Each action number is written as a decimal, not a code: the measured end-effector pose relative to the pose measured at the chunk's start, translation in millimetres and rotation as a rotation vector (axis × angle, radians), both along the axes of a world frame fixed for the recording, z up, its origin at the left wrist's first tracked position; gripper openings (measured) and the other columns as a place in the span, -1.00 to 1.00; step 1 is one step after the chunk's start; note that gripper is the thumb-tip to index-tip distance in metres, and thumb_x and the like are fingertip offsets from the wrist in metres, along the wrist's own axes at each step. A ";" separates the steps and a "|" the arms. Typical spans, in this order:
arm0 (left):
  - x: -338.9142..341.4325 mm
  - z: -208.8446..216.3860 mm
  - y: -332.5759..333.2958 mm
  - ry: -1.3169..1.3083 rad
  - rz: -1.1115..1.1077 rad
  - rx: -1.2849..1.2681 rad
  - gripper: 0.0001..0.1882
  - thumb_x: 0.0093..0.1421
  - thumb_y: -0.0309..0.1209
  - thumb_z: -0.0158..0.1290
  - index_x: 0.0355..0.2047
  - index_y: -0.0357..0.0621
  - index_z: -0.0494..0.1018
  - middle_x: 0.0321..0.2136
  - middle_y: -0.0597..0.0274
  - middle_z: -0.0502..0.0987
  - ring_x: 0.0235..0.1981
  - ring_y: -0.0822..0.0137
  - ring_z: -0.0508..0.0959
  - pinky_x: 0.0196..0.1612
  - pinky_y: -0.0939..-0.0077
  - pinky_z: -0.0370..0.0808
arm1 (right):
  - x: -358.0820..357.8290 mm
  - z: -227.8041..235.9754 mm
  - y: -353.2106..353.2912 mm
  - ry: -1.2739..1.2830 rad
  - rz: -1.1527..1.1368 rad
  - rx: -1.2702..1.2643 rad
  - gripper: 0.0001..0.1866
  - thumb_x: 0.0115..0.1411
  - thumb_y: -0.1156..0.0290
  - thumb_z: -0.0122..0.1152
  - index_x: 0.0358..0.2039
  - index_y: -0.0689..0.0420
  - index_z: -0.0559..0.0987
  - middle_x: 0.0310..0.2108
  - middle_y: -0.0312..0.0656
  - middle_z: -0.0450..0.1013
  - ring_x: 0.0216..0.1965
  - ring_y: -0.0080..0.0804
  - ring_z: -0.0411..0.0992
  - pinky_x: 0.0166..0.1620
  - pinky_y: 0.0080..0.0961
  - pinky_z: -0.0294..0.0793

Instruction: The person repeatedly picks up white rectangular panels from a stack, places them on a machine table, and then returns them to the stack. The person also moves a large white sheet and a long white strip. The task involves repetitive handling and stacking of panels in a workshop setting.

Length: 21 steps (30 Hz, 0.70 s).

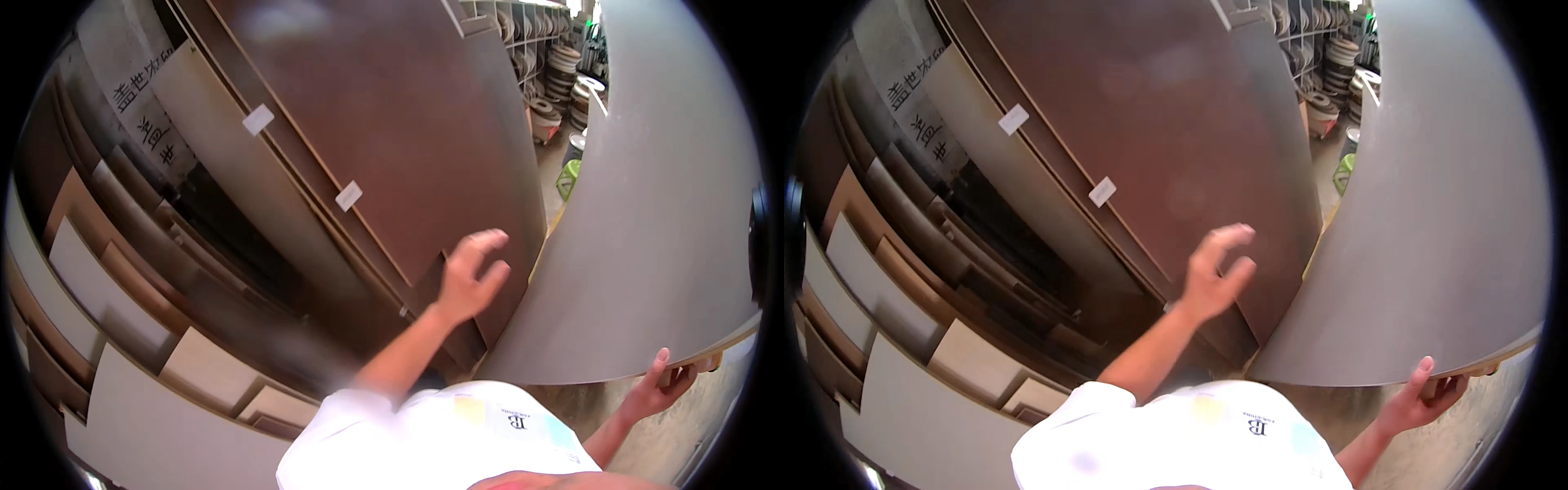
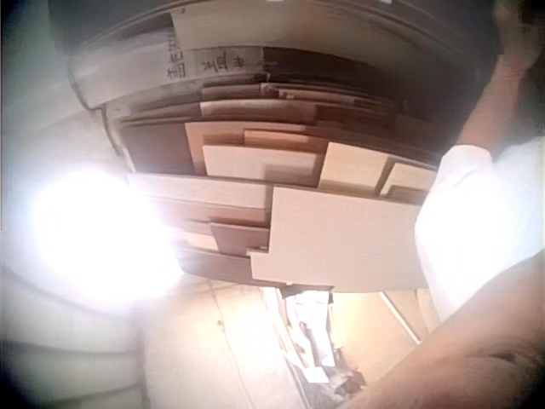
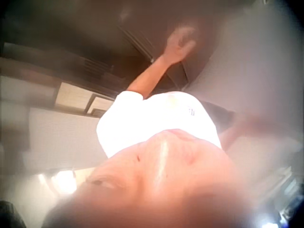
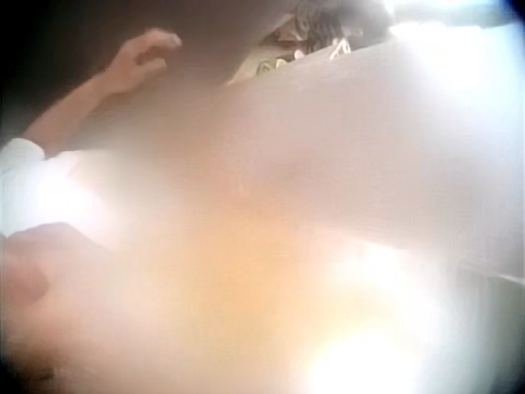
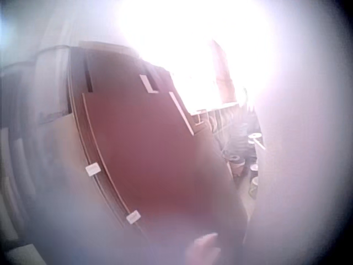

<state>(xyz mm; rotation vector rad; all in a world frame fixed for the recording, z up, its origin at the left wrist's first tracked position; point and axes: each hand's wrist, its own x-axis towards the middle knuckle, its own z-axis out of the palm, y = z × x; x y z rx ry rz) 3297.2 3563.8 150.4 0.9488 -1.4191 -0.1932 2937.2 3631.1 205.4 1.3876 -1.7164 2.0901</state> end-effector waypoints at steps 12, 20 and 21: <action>304.4 1.3 -32.7 -0.046 0.528 -0.394 -0.28 0.37 -0.30 0.00 0.38 -0.37 -0.05 0.40 -0.13 0.00 0.42 0.03 0.04 0.42 0.14 -0.01 | -8.3 -8.2 -5.0 0.076 -0.289 -0.083 -0.41 0.36 0.10 0.17 0.20 0.31 0.42 0.10 -0.02 0.46 0.02 -0.23 0.46 0.08 -0.48 0.47; 347.3 11.8 -59.3 0.121 0.254 -0.539 -0.06 0.32 -0.12 0.02 0.44 -0.35 -0.26 0.42 -0.16 -0.07 0.40 0.03 0.05 0.41 0.16 -0.06 | -17.7 -14.2 -12.8 0.050 -0.289 -0.117 -0.45 0.37 0.13 0.15 0.12 0.39 0.45 0.05 -0.06 0.47 -0.01 -0.34 0.42 0.10 -0.48 0.40; 346.3 14.9 -62.4 0.077 0.309 -0.521 -0.06 0.33 -0.12 -0.03 0.44 -0.34 -0.30 0.42 -0.17 -0.06 0.41 0.03 0.03 0.41 0.18 -0.05 | -22.6 -16.6 -10.7 0.056 -0.306 -0.104 -0.45 0.38 0.14 0.15 0.13 0.39 0.44 0.05 -0.07 0.46 0.00 -0.34 0.41 0.10 -0.49 0.39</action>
